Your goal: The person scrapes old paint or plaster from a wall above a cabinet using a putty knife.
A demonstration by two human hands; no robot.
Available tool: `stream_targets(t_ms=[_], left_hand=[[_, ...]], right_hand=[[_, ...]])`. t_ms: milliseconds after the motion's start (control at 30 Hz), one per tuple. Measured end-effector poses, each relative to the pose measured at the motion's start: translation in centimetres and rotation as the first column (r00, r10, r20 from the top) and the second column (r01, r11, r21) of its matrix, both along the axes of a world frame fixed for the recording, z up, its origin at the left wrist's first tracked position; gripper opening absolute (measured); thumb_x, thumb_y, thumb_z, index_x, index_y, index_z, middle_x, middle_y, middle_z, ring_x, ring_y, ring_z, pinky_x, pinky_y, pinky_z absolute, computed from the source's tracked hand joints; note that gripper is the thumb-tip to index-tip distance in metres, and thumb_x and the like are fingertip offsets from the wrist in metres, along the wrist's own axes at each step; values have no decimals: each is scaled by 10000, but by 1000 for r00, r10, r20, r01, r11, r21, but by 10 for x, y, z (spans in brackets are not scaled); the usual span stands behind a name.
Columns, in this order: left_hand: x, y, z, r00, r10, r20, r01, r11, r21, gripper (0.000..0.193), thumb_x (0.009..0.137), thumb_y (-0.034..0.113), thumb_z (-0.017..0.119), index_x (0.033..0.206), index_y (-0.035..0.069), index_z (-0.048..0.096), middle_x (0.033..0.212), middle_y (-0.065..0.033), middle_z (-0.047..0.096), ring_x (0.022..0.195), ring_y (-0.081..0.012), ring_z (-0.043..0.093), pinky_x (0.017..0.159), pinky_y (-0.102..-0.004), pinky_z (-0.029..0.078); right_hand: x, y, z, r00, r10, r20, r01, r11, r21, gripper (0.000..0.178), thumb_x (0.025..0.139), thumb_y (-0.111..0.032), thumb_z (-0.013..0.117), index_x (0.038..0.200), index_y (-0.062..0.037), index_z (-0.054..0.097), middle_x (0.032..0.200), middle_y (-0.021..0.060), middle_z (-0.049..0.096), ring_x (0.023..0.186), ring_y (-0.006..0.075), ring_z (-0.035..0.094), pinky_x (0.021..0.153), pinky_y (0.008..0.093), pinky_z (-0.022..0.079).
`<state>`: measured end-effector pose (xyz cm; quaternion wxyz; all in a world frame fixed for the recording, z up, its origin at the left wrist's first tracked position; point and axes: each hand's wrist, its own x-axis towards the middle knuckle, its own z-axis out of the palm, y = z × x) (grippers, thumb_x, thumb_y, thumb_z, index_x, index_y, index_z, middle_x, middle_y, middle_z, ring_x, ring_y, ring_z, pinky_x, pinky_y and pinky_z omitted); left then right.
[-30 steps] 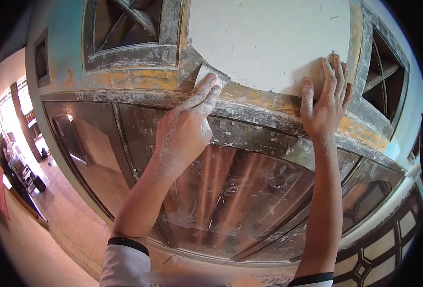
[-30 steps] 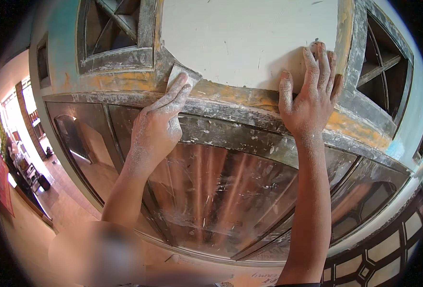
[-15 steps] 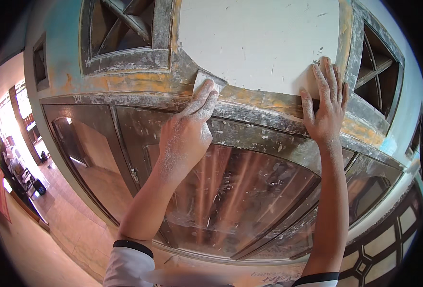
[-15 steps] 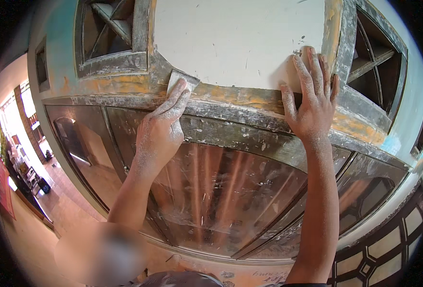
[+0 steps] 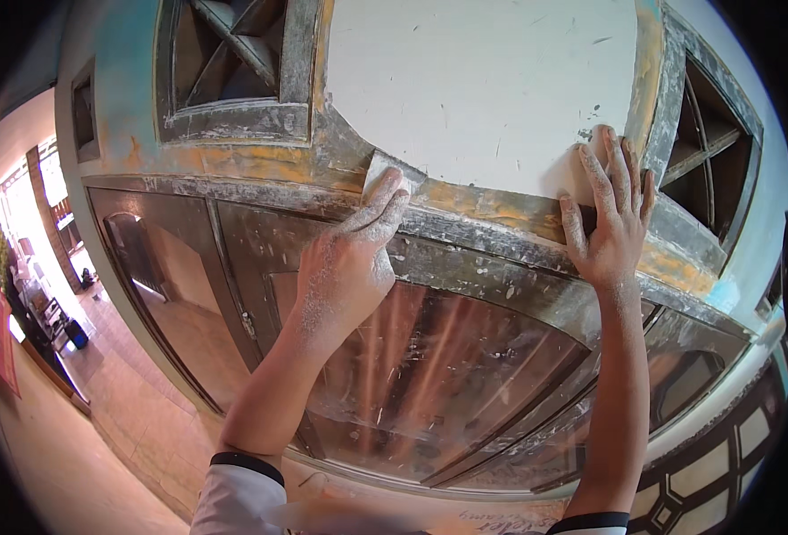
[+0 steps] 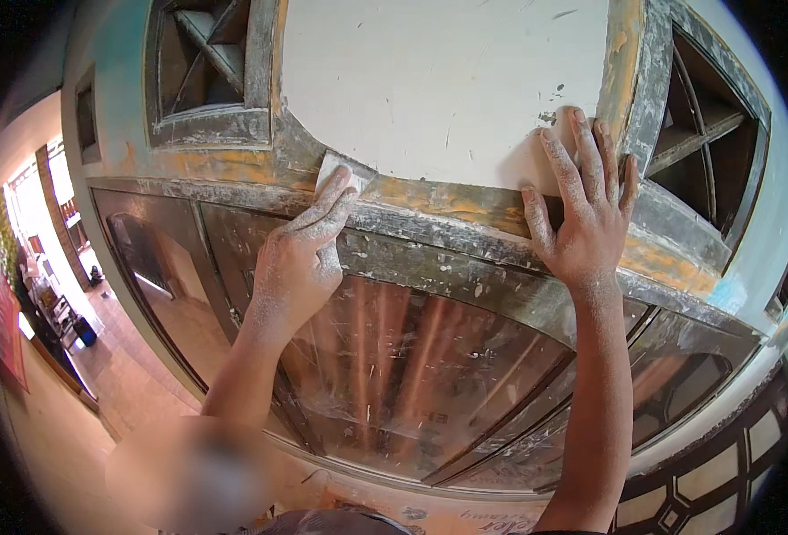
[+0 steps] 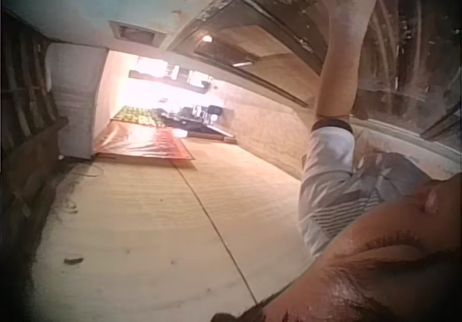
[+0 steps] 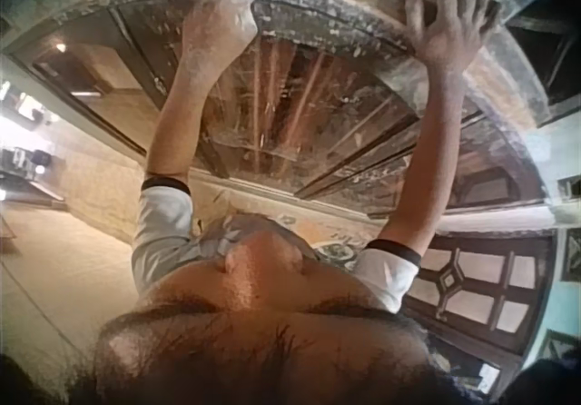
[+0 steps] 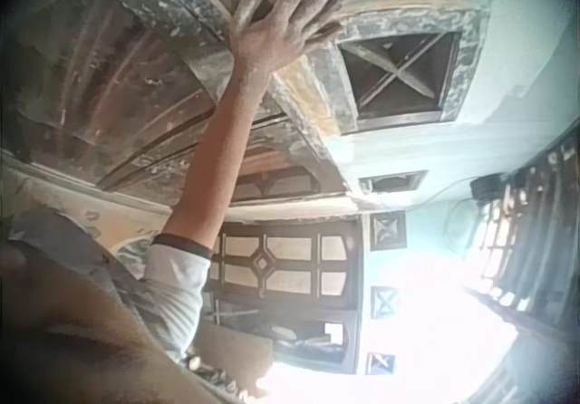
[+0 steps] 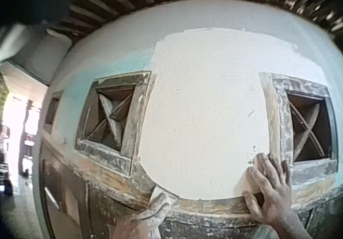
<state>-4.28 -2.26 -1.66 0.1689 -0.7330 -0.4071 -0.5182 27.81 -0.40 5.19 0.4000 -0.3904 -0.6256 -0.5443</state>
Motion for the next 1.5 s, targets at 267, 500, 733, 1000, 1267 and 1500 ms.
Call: stream_targets(t_ms=[267, 500, 733, 1000, 1267, 1500], left_hand=[[22, 0, -13, 997, 40, 63, -40, 999, -1, 576, 853, -100, 521, 1391, 52, 660, 1546, -61, 568, 1302, -293, 634, 1026, -393, 569], [46, -2, -17, 994, 13, 109, -14, 1000, 10, 567, 858, -105, 515, 1388, 36, 658, 1543, -77, 568, 1317, -307, 622, 1055, -394, 553], [53, -5, -17, 995, 25, 95, -28, 999, 37, 572, 868, -107, 503, 1405, 32, 642, 1543, -117, 563, 1349, -328, 595, 1087, -398, 532], [67, -9, -19, 994, 44, 100, -51, 997, 66, 592, 866, -108, 502, 1427, 36, 625, 1554, -122, 550, 1360, -337, 582, 1098, -407, 526], [78, -14, -17, 994, 35, 108, -34, 999, -13, 600, 880, -73, 536, 1466, 48, 586, 1579, -109, 523, 1331, -353, 596, 1077, -421, 532], [80, -20, -17, 993, 60, 97, -59, 998, -18, 590, 890, -64, 528, 1464, 56, 591, 1582, -99, 521, 1316, -350, 609, 1054, -424, 544]], right_hand=[[-3, 4, -3, 998, 54, -18, -54, 999, 2, 536, 964, -357, 696, 1483, -262, 599, 1656, 40, 456, 1562, 297, 363, 1290, 567, 160], [0, 5, -5, 998, 54, -28, -53, 998, 20, 529, 968, -368, 693, 1479, -263, 603, 1652, 34, 461, 1552, 293, 380, 1285, 570, 179], [-2, 6, -5, 998, 63, -30, -62, 997, 36, 518, 967, -380, 696, 1464, -260, 614, 1641, 25, 473, 1544, 287, 392, 1284, 570, 193], [1, 5, -5, 997, 71, -30, -70, 997, 43, 518, 965, -393, 699, 1459, -263, 614, 1645, 16, 464, 1540, 277, 397, 1283, 561, 207], [0, 6, -6, 996, 83, -42, -81, 996, 47, 509, 966, -401, 700, 1448, -260, 621, 1636, 18, 475, 1538, 277, 400, 1281, 567, 210], [-3, 5, -6, 995, 93, -48, -91, 995, 44, 504, 963, -398, 706, 1440, -255, 629, 1635, 16, 476, 1531, 276, 410, 1277, 570, 218]])
